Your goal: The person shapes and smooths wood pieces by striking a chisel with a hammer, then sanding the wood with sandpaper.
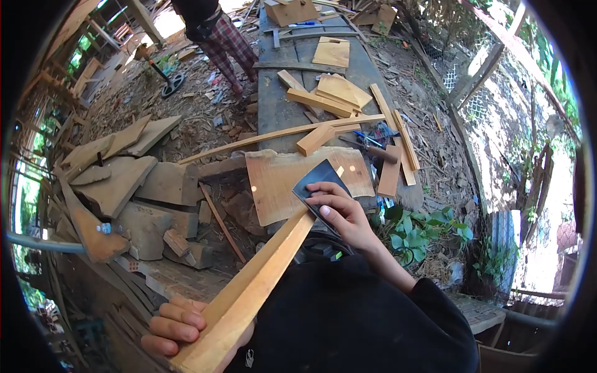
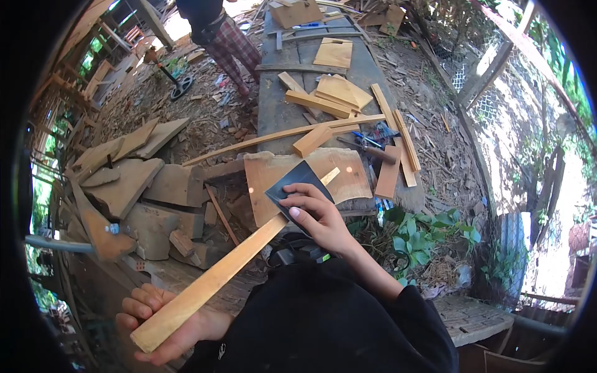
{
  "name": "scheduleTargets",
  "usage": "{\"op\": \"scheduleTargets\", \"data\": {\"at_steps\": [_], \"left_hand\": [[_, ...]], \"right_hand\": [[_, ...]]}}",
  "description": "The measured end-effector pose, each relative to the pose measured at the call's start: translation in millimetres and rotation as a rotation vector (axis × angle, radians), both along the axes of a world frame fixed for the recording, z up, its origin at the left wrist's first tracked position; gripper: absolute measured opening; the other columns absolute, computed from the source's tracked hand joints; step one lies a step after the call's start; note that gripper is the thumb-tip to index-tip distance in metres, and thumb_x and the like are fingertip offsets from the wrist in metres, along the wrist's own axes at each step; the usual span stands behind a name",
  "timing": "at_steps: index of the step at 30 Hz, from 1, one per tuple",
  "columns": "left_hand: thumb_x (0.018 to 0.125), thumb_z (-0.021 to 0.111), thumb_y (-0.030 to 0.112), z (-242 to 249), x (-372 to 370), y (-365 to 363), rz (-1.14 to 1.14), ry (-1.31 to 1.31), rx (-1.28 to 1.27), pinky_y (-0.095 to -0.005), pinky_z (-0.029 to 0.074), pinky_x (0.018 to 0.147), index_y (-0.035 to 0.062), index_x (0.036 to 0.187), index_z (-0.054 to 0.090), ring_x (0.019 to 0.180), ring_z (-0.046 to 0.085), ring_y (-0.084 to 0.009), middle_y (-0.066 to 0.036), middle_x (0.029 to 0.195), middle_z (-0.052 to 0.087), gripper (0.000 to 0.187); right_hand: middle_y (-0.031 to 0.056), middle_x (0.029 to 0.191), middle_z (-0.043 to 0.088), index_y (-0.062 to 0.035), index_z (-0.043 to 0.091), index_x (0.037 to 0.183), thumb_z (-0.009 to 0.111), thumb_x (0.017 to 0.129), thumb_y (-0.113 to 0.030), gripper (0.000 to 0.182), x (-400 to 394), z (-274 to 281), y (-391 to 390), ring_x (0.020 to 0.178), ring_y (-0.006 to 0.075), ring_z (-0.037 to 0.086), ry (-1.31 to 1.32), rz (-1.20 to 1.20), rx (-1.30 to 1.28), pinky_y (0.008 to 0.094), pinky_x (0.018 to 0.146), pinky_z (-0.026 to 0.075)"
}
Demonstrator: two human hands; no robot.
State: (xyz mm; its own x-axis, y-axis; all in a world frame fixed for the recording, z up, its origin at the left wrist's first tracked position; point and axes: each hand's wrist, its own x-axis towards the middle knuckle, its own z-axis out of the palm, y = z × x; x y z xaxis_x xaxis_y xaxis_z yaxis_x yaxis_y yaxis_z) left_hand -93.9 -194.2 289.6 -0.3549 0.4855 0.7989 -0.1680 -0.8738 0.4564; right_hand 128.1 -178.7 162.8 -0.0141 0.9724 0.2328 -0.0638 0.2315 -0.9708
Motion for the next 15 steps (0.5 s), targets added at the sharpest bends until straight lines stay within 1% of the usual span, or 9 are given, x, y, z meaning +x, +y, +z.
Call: {"op": "scheduleTargets", "data": {"at_steps": [3, 4, 7, 8, 9, 11, 12, 15], "left_hand": [[0.08, 0.041, 0.059, 2.0, 12.4, 3.4, 0.055, 0.019, 0.046, -0.0224, 0.029, 0.053, 0.0056, 0.086, 0.041, 0.059, 0.032, -0.0112, -0.003, 0.07, 0.036, 0.054], [0.08, 0.041, 0.06, 2.5, 13.1, 3.0, 0.048, 0.026, 0.054, -0.0223, 0.029, 0.053, 0.0056, 0.087, 0.041, 0.059, 0.031, -0.011, -0.003, 0.07, 0.036, 0.055], [0.08, 0.041, 0.062, 3.4, 17.4, 6.5, 0.006, 0.028, 0.089, -0.022, 0.028, 0.053, 0.0057, 0.089, 0.04, 0.059, 0.031, -0.0107, -0.002, 0.07, 0.036, 0.057], [0.08, 0.042, 0.062, 3.2, 18.8, 6.6, -0.011, 0.017, 0.094, -0.022, 0.028, 0.053, 0.0058, 0.089, 0.04, 0.059, 0.031, -0.0107, -0.002, 0.071, 0.036, 0.057], [0.08, 0.042, 0.062, 3.0, 19.4, 5.2, -0.027, 0.007, 0.095, -0.0219, 0.028, 0.053, 0.0058, 0.09, 0.04, 0.059, 0.031, -0.0107, -0.002, 0.071, 0.036, 0.057], [0.079, 0.044, 0.062, 2.3, 20.4, 2.8, 0.011, 0.021, 0.074, -0.0218, 0.029, 0.053, 0.0064, 0.09, 0.04, 0.059, 0.032, -0.0108, -0.002, 0.071, 0.037, 0.057], [0.079, 0.045, 0.062, 2.6, 20.9, 2.0, 0.035, 0.024, 0.069, -0.0217, 0.029, 0.054, 0.0066, 0.091, 0.041, 0.059, 0.033, -0.0108, -0.002, 0.071, 0.038, 0.057], [0.079, 0.048, 0.058, 7.2, 23.6, 1.8, -0.078, 0.09, 0.123, -0.0219, 0.03, 0.054, 0.0076, 0.092, 0.042, 0.06, 0.036, -0.0112, -0.003, 0.071, 0.041, 0.053]], "right_hand": [[0.0125, 0.12, 0.045, -0.0019, 0.057, 0.108, 0.048, 0.087, -0.028, 0.035, 11.8, -3.0, 0.0, 0.114, 0.0238, 0.04, -0.029, 0.059, 0.094, 0.0354, 0.096, 0.03], [0.0137, 0.128, 0.039, -0.004, 0.055, 0.114, 0.048, 0.084, -0.045, 0.051, 17.2, -5.1, -0.2, 0.122, 0.0283, 0.031, -0.001, 0.127, 0.069, 0.0407, 0.1, 0.025], [0.0126, 0.137, 0.029, -0.0065, 0.049, 0.122, 0.051, 0.078, -0.056, 0.066, 31.0, -9.0, -0.5, 0.128, 0.0318, 0.019, -0.266, 0.205, 0.143, 0.046, 0.102, 0.019], [0.0113, 0.142, 0.021, -0.0084, 0.04, 0.129, 0.06, 0.07, -0.056, 0.079, 34.6, -9.0, -1.2, 0.131, 0.0341, 0.01, -0.327, 0.284, 0.103, 0.0495, 0.103, 0.015], [0.0113, 0.141, 0.021, -0.0081, 0.037, 0.13, 0.063, 0.069, -0.054, 0.081, 32.9, -6.9, -3.9, 0.13, 0.0344, 0.011, -0.331, 0.258, 0.08, 0.0495, 0.103, 0.015], [0.0114, 0.141, 0.021, -0.0075, 0.033, 0.132, 0.068, 0.067, -0.049, 0.085, 29.3, 0.7, -8.8, 0.13, 0.0351, 0.012, -0.349, 0.215, 0.043, 0.0493, 0.103, 0.015], [0.0137, 0.141, 0.02, -0.0054, 0.029, 0.133, 0.072, 0.067, -0.039, 0.086, 33.8, -6.5, -7.8, 0.13, 0.0352, 0.014, -0.373, 0.24, 0.025, 0.0449, 0.104, 0.017], [0.0167, 0.139, 0.024, -0.0015, 0.03, 0.132, 0.069, 0.071, -0.033, 0.078, 42.1, -15.9, 0.2, 0.129, 0.0328, 0.019, -0.427, 0.248, -0.034, 0.0388, 0.104, 0.019]]}}
